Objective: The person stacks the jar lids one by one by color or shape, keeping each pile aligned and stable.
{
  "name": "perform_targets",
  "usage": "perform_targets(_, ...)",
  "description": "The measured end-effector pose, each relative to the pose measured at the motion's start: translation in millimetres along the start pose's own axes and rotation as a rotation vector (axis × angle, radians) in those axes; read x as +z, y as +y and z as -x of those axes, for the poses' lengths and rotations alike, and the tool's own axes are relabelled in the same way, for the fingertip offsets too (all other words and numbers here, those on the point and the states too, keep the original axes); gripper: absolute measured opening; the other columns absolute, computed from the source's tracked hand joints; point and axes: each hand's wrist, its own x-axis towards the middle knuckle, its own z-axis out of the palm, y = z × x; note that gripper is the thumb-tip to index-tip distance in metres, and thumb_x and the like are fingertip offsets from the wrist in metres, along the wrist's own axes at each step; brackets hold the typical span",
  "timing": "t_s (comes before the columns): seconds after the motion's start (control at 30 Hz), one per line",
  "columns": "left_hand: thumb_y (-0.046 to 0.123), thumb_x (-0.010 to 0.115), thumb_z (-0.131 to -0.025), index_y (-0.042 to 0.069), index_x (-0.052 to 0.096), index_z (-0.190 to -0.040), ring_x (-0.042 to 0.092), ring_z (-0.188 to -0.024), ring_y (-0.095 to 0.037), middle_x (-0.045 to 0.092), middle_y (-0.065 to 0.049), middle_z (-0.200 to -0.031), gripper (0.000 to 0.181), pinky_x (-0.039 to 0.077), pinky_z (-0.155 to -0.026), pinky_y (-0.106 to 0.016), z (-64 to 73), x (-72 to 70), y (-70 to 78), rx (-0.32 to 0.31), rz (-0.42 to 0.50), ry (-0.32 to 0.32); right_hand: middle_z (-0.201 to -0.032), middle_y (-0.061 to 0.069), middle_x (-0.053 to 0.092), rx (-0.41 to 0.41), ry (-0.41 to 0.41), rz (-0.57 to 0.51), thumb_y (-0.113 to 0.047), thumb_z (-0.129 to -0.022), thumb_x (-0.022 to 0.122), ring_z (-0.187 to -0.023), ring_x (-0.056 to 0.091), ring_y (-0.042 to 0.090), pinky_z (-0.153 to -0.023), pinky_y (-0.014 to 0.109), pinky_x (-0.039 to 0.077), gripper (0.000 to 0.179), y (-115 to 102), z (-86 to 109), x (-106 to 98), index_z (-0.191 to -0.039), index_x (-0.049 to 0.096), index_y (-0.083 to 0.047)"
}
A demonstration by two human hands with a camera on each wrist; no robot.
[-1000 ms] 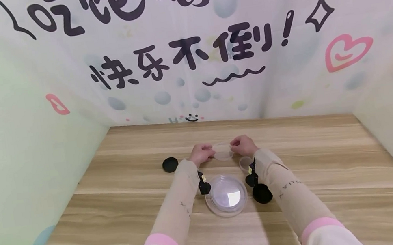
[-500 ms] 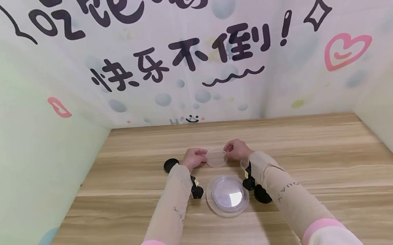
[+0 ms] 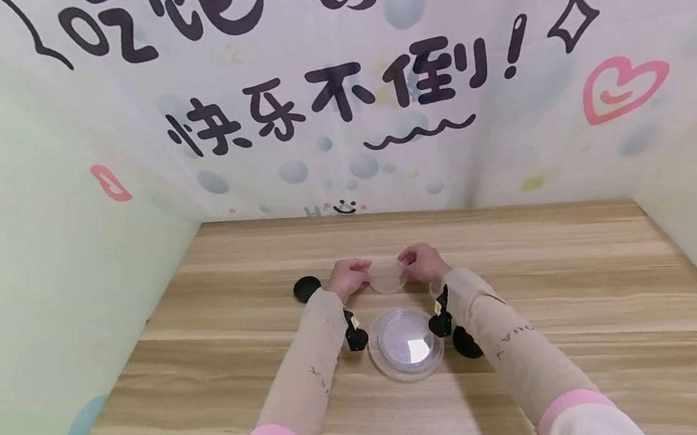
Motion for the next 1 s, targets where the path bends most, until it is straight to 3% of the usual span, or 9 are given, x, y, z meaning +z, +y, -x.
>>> perform_targets(0.1, -0.006, 0.065, -0.068, 0.010, 0.068, -0.096, 0.058, -0.070, -0.014, 0.063, -0.005, -0.083, 0.033, 0.049, -0.052, -0.026, -4.7, 0.8, 3.3, 0.073, 0.031, 0.017, -0.089, 0.018, 0.057, -0.018, 0.031, -0.002, 0.005, -0.077, 0.054, -0.073, 0.056, 0.021, -0.061, 0.025, 0.051, 0.026, -5, 2.0, -6, -0.103, 0.057, 0.009)
perform_targets(0.23, -0.008, 0.065, -0.067, 0.011, 0.069, -0.097, 0.057, -0.071, -0.015, 0.063, -0.006, -0.084, 0.035, 0.049, -0.054, -0.028, 8.3, -4.5, 31.8, 0.084, 0.065, -0.008, -0.090, 0.019, 0.056, -0.043, 0.044, -0.027, 0.002, -0.080, 0.053, -0.072, 0.058, 0.024, -0.066, 0.034, 0.053, 0.025, -11, 5.4, -13, -0.104, 0.056, 0.009)
perform_targets(0.4, -0.001, 0.069, -0.070, 0.012, 0.068, -0.099, 0.056, -0.070, -0.016, 0.063, -0.005, -0.086, 0.031, 0.048, -0.056, -0.029, 57.3, -13.9, 89.3, 0.072, 0.040, -0.064, -0.090, 0.020, 0.056, -0.071, 0.018, -0.050, 0.001, -0.082, 0.053, -0.075, 0.056, 0.022, -0.070, 0.038, 0.052, 0.025, -15, 14.2, -22, -0.105, 0.055, 0.010)
perform_targets(0.43, 0.001, 0.070, -0.072, 0.011, 0.067, -0.100, 0.056, -0.072, -0.017, 0.063, -0.005, -0.088, 0.030, 0.049, -0.059, -0.031, 72.1, -16.0, 105.1, 0.043, 0.026, -0.076, -0.089, 0.020, 0.057, -0.085, 0.010, -0.055, 0.001, -0.082, 0.053, -0.075, 0.056, 0.022, -0.070, 0.038, 0.052, 0.025, -15, 16.5, -24, -0.106, 0.055, 0.011)
perform_targets(0.53, 0.002, 0.066, -0.076, 0.005, 0.064, -0.104, 0.055, -0.074, -0.015, 0.062, -0.008, -0.091, 0.028, 0.049, -0.063, -0.029, 99.1, -19.6, 130.7, 0.064, -0.002, -0.094, -0.086, 0.019, 0.056, -0.125, -0.014, -0.087, 0.002, -0.082, 0.053, -0.075, 0.056, 0.021, -0.069, 0.038, 0.052, 0.026, -14, 22.5, -30, -0.106, 0.054, 0.013)
perform_targets(0.57, 0.000, 0.063, -0.078, 0.002, 0.062, -0.106, 0.055, -0.077, -0.017, 0.061, -0.011, -0.095, 0.028, 0.049, -0.067, -0.033, 111.6, -20.8, 144.2, 0.023, -0.025, -0.094, -0.085, 0.018, 0.056, -0.136, -0.022, -0.091, 0.002, -0.082, 0.053, -0.074, 0.055, 0.020, -0.069, 0.037, 0.052, 0.026, -14, 24.4, -32, -0.106, 0.054, 0.014)
perform_targets(0.7, 0.001, 0.061, -0.080, -0.001, 0.060, -0.107, 0.055, -0.074, -0.016, 0.061, -0.013, -0.093, 0.027, 0.049, -0.070, -0.035, 129.1, -23.1, 155.1, 0.031, -0.046, -0.158, -0.082, 0.014, 0.054, -0.137, -0.050, -0.099, 0.002, -0.082, 0.054, -0.072, 0.054, 0.016, -0.067, 0.035, 0.053, 0.026, -12, 34.2, -37, -0.106, 0.054, 0.013)
perform_targets(0.83, 0.004, 0.061, -0.081, 0.000, 0.059, -0.108, 0.056, -0.075, -0.015, 0.061, -0.010, -0.092, 0.028, 0.049, -0.076, -0.038, 139.2, -22.9, 157.1, -0.006, -0.063, -0.223, -0.083, 0.013, 0.054, -0.123, -0.090, -0.103, 0.001, -0.083, 0.055, -0.072, 0.055, 0.017, -0.067, 0.035, 0.052, 0.026, -9, 46.5, -39, -0.106, 0.055, 0.013)
perform_targets(1.0, 0.005, 0.061, -0.081, 0.000, 0.058, -0.108, 0.058, -0.076, -0.015, 0.061, -0.008, -0.089, 0.028, 0.050, -0.071, -0.034, 147.9, -22.9, 157.2, -0.020, -0.087, -0.284, -0.087, 0.015, 0.056, -0.130, -0.139, -0.093, -0.002, -0.084, 0.056, -0.075, 0.056, 0.019, -0.069, 0.036, 0.052, 0.026, -4, 59.2, -40, -0.106, 0.056, 0.012)
